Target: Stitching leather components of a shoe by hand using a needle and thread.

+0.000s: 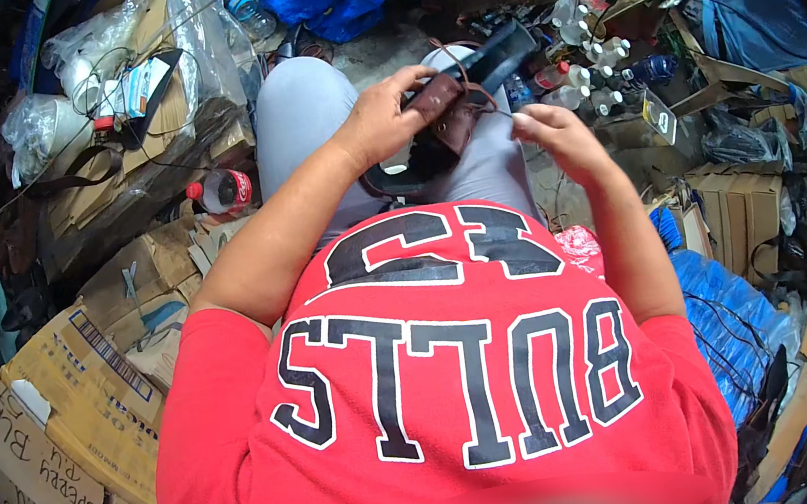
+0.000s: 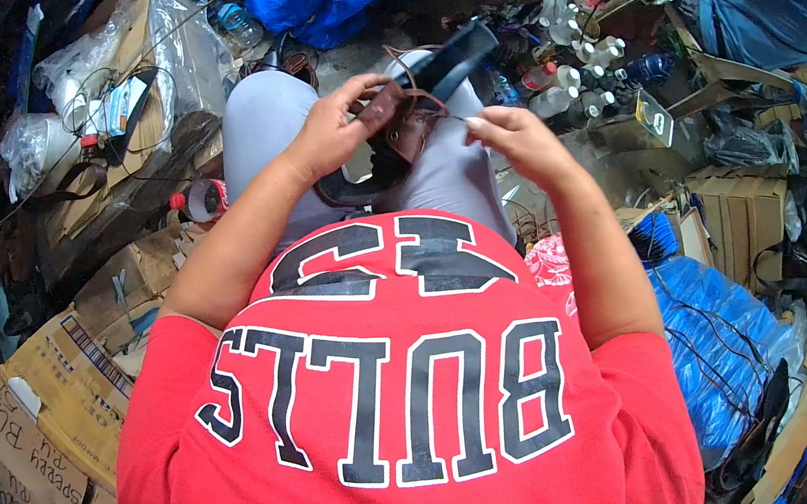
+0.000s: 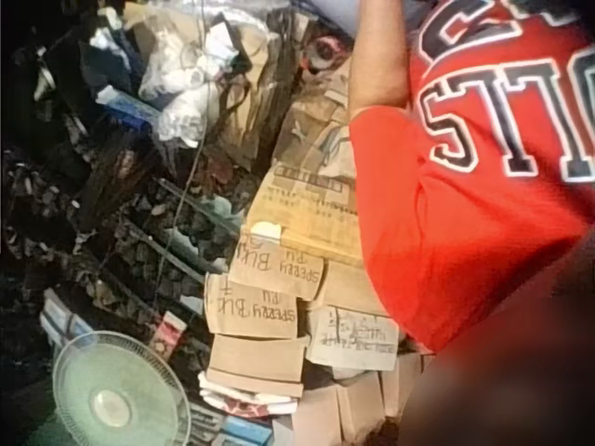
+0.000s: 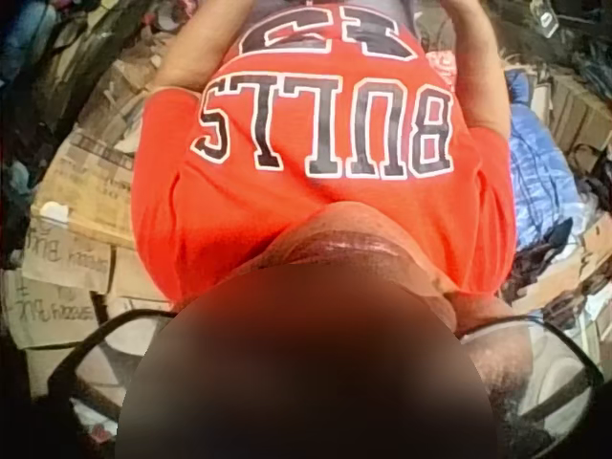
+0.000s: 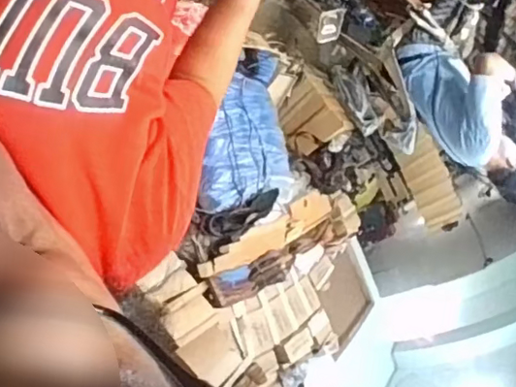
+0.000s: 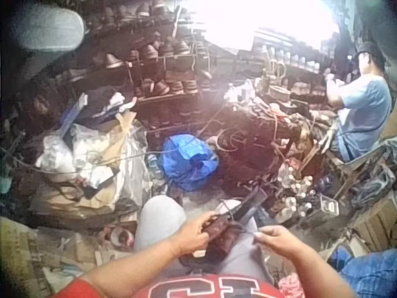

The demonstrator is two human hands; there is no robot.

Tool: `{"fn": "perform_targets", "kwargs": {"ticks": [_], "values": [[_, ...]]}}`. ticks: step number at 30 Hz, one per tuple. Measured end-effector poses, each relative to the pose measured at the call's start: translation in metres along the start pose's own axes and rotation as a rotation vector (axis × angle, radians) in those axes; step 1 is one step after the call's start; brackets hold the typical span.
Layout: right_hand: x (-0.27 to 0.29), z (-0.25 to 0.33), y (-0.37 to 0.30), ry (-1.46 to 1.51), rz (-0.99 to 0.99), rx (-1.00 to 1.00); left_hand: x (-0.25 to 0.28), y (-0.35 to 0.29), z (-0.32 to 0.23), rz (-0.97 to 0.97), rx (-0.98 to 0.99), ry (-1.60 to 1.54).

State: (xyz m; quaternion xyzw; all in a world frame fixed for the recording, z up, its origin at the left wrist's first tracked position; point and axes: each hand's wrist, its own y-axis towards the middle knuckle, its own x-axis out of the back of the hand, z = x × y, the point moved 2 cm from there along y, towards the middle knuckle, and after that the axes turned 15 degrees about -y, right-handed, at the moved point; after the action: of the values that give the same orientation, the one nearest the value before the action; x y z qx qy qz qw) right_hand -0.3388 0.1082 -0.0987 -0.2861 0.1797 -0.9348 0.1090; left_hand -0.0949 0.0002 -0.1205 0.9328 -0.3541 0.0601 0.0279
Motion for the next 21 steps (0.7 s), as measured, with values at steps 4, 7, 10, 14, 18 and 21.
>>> {"fn": "perform_targets", "kwargs": {"ticks": [4, 7, 10, 14, 18, 21], "values": [[0.03, -0.023, -0.028, -0.072, 0.042, -0.181, 0.005, -0.002, 0.001, -0.088, -0.072, -0.063], [0.041, -0.007, -0.035, -0.84, -0.37, -0.213, 0.001, -0.008, -0.009, -0.124, -0.16, -0.013], [0.03, 0.027, -0.013, -0.298, -0.554, -0.056, -0.007, -0.013, -0.019, -0.108, -0.153, 0.065], [0.012, 0.058, 0.028, -0.445, -0.474, -0.175, -0.008, -0.015, -0.027, -0.118, -0.295, -0.002], [0.009, 0.056, 0.033, 0.412, -0.251, 0.234, 0.012, -0.009, -0.008, -0.247, 0.163, -0.719], [0.001, 0.039, 0.032, 0.426, -0.196, 0.113, 0.019, -0.004, 0.001, -0.226, 0.419, -0.912]]}}
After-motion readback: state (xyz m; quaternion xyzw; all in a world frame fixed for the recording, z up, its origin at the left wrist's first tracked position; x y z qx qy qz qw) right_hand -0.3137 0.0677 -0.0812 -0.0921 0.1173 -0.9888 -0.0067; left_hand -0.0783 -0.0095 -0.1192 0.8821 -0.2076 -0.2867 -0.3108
